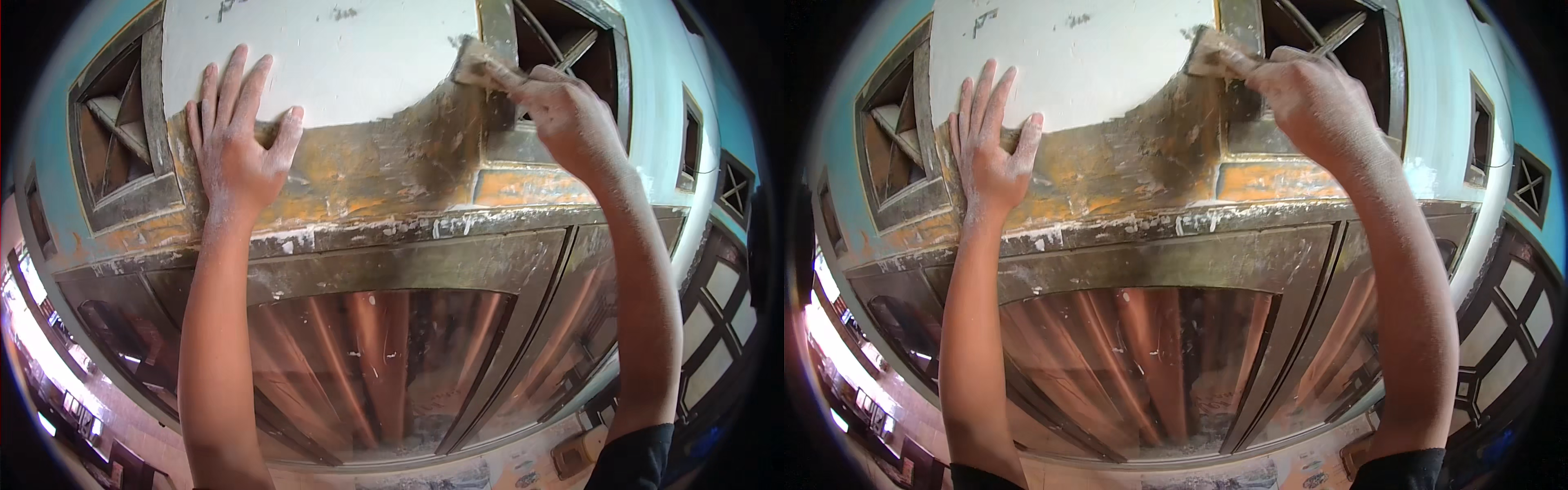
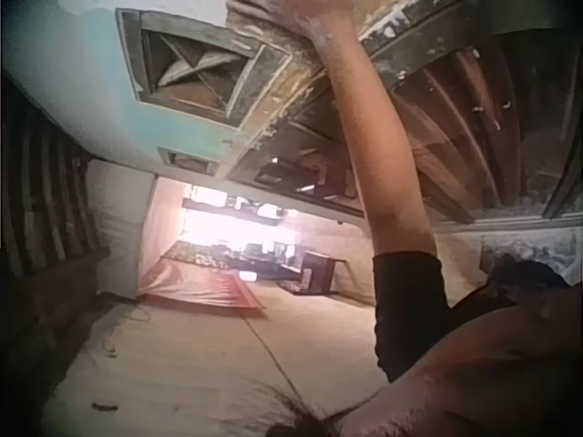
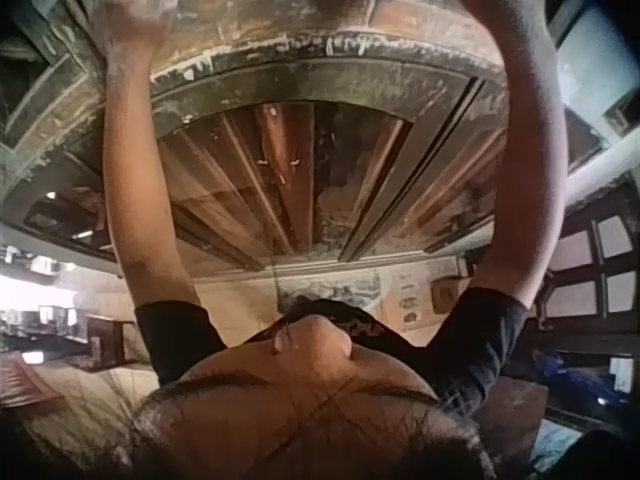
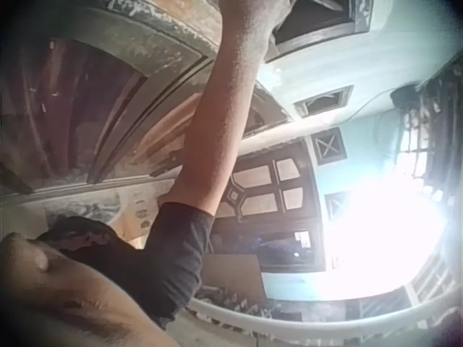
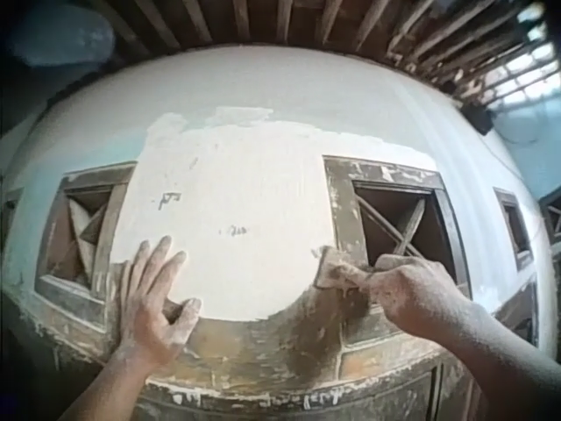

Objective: The person scrapes and smooths plaster on a wall using a putty knife.

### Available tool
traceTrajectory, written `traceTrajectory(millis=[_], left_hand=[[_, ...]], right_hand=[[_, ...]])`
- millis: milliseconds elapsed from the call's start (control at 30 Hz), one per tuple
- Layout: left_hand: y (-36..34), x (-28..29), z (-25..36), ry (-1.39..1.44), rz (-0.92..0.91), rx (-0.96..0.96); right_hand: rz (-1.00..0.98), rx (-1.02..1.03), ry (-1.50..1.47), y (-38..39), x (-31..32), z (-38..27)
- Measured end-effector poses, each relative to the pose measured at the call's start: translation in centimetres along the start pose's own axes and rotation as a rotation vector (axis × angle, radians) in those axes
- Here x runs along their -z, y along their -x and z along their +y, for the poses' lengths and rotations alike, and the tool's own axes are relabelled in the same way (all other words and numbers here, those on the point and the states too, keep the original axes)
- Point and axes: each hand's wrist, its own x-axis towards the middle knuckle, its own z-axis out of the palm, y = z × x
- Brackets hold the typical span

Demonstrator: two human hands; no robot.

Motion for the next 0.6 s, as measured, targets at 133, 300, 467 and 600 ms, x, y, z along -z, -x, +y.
traceTrajectory(millis=[133,300,467,600], left_hand=[[-0.1,-0.5,0.2,0.023,0.02,-0.014],[0.1,-0.4,-0.2,-0.003,0.029,-0.05],[0.0,-0.5,-0.5,0.016,0.047,-0.064],[0.2,-0.8,-0.5,0.008,0.055,-0.062]], right_hand=[[0.018,0.025,0.117,-0.1,0.1,0.7],[0.096,0.06,0.133,-0.1,-0.7,1.7],[0.116,0.018,0.169,0.3,-0.6,0.5],[0.147,0.023,0.224,0.2,-0.2,1.0]])
